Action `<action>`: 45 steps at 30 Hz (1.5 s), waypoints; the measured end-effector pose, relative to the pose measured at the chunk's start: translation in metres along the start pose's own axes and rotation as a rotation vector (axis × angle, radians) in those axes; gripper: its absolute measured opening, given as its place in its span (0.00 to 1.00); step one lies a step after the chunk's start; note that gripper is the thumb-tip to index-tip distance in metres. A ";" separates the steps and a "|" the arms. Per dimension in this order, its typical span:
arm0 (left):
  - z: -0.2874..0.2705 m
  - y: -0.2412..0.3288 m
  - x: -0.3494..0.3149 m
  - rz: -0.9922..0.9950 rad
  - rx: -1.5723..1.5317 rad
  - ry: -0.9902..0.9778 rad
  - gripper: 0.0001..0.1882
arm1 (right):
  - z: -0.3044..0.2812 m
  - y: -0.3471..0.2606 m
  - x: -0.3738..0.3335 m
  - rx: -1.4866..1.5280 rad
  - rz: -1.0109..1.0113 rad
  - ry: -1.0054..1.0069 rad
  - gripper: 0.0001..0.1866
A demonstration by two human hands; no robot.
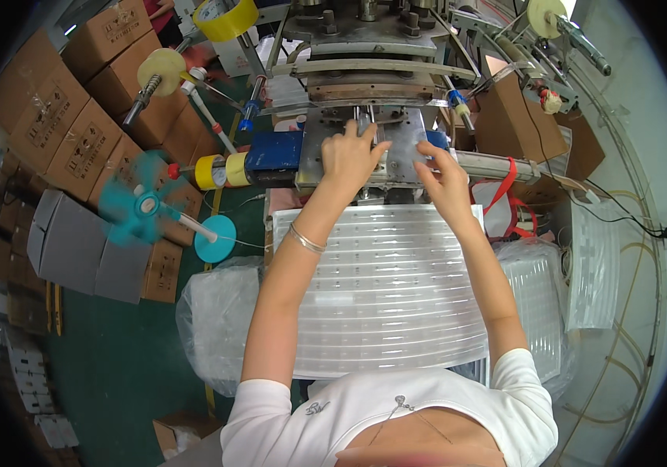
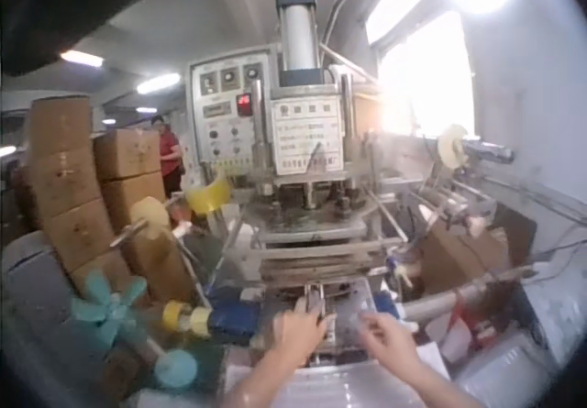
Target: The recorder is inserting clear plastic dividers into a larger white grid tray at a workstation.
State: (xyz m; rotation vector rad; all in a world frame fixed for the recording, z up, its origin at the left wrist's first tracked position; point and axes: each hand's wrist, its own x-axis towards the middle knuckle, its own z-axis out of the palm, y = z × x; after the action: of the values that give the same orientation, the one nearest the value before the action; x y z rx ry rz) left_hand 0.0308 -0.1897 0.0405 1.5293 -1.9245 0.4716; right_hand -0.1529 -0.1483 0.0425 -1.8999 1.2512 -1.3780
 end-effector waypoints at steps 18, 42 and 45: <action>-0.105 -0.025 -0.112 -0.232 -0.637 0.098 0.14 | 0.040 0.035 0.053 -0.514 -0.275 0.017 0.19; -0.101 -0.008 -0.229 -0.078 -0.284 -0.539 0.11 | 0.052 -0.008 -0.143 -0.293 -0.281 -0.860 0.11; -0.084 0.011 -0.229 -0.080 -0.339 -0.499 0.11 | 0.044 -0.019 -0.122 -0.087 -0.114 -0.791 0.11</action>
State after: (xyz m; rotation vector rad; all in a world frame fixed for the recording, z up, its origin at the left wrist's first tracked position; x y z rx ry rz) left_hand 0.0708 0.0340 -0.0485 1.5839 -2.1540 -0.2924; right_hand -0.1144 -0.0385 -0.0180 -2.2604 0.8114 -0.4946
